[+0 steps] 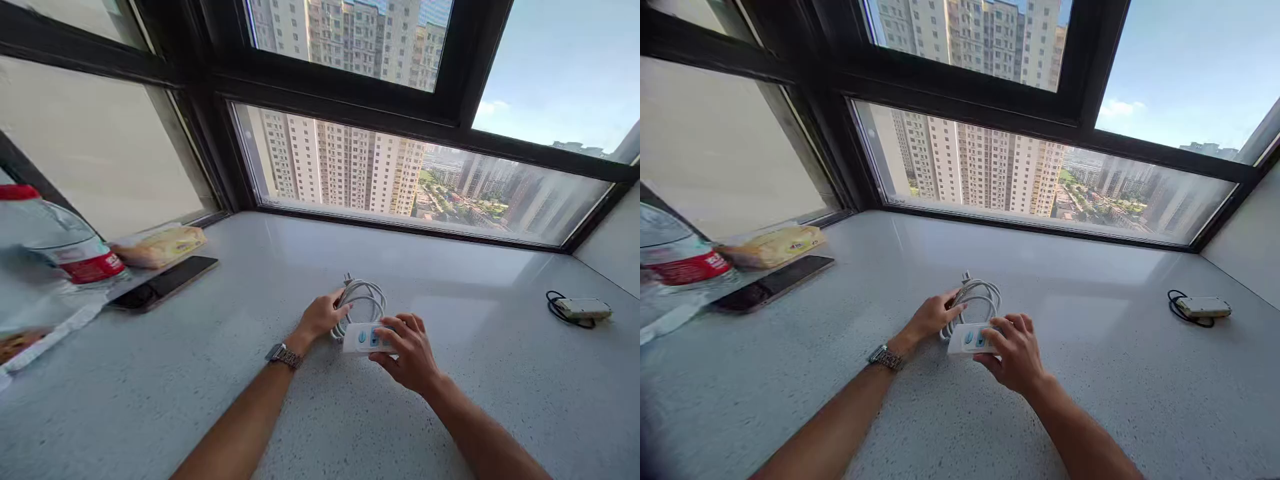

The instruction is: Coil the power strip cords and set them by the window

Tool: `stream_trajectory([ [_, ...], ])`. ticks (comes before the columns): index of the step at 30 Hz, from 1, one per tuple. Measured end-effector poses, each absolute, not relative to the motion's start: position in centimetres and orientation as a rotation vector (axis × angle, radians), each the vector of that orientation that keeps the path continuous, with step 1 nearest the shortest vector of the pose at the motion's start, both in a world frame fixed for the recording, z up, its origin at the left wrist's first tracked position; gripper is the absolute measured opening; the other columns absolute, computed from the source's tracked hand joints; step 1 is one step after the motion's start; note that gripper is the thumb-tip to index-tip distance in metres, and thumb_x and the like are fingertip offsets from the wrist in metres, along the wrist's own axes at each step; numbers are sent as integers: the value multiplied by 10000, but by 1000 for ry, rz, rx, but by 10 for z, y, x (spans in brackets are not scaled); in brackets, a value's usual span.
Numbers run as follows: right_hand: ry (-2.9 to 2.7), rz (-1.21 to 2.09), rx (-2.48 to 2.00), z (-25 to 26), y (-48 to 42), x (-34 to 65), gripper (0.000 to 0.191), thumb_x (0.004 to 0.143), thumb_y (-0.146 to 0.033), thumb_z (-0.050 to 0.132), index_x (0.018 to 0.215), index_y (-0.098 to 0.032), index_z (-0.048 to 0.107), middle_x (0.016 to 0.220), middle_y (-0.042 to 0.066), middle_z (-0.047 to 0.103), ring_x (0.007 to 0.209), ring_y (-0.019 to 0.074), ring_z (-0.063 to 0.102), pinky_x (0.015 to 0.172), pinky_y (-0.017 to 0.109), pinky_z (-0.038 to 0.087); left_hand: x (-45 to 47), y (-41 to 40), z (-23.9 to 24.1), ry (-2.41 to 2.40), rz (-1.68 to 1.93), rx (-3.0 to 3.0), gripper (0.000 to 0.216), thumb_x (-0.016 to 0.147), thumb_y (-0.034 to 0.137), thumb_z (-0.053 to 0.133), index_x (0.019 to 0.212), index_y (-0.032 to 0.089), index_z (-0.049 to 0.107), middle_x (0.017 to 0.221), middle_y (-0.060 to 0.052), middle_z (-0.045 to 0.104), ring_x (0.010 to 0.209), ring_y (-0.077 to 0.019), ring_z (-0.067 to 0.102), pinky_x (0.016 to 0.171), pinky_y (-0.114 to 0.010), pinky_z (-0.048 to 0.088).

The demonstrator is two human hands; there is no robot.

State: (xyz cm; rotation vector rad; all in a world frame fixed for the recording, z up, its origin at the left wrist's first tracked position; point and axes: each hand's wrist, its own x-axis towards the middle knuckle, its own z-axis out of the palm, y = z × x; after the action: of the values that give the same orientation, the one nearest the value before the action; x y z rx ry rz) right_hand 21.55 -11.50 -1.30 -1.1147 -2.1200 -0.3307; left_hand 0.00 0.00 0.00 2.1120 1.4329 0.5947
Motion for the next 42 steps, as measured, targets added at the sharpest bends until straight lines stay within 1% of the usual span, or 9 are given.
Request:
stream_trajectory([
  [3,-2172,-328,-1100,-10,-107,227,320,873,-502,577,1063,-253,645,1121,70,657,1049,239,522,901,391,399,13,1,-4,1226,560,2216,516,842,471,390,1186,164,623,962,-77,688,910,-246,610,774,-289,461],
  [6,-2138,-347,-1173,-13,-99,236,318,880,-497,565,1084,-271,658,1216,78,616,1121,261,502,922,414,408,19,2,-10,1259,588,2346,489,856,451,388,1171,176,640,1066,-106,650,1020,-266,570,883,-334,438],
  [11,-2050,-337,-1360,-25,-88,236,335,943,-417,472,1221,-289,610,1312,93,552,1223,281,467,941,440,434,16,1,-17,1490,825,2337,543,901,492,349,1344,221,508,1322,-119,512,1211,-304,453,986,-427,384],
  [15,-1926,-279,-1436,-29,-86,232,361,952,-414,445,1220,-235,608,1302,114,561,1227,290,473,948,454,445,11,-4,-11,1219,836,2357,585,932,558,268,1404,259,440,1458,-81,407,1336,-296,338,1067,-443,322],
  [18,-1801,-173,-1546,-29,-84,234,356,913,-460,506,1146,-233,650,1235,113,604,1139,301,536,895,468,482,12,-8,-9,998,684,2461,664,865,654,375,1433,310,387,1514,-55,329,1363,-332,299,1090,-497,285],
  [21,-1741,3,-1577,-33,-79,236,367,901,-436,524,1191,-239,633,1266,108,587,1093,284,585,856,433,520,18,-9,-17,952,629,2546,714,795,693,478,1407,326,430,1500,-58,358,1379,-369,257,1085,-525,286],
  [27,-1803,167,-1447,-46,-68,230,418,924,-265,413,1319,-228,548,1484,98,374,1285,262,465,987,384,462,27,-18,-34,1066,570,2597,777,811,662,486,1467,283,316,1508,-71,338,1417,-377,124,1104,-557,234],
  [32,-1775,-4,-1570,-41,-81,217,475,951,-389,391,1399,-242,447,1492,110,354,1328,312,396,996,481,439,31,-24,-29,1117,587,2612,729,838,630,472,1469,308,299,1513,-68,324,1418,-358,144,1117,-540,217],
  [42,-1958,-180,-1432,-31,-91,211,549,858,-554,539,1307,-238,514,1437,105,436,1338,316,356,1034,498,375,27,-23,-19,1038,670,2643,695,761,609,597,1370,297,471,1473,-84,393,1382,-383,249,1075,-562,290],
])
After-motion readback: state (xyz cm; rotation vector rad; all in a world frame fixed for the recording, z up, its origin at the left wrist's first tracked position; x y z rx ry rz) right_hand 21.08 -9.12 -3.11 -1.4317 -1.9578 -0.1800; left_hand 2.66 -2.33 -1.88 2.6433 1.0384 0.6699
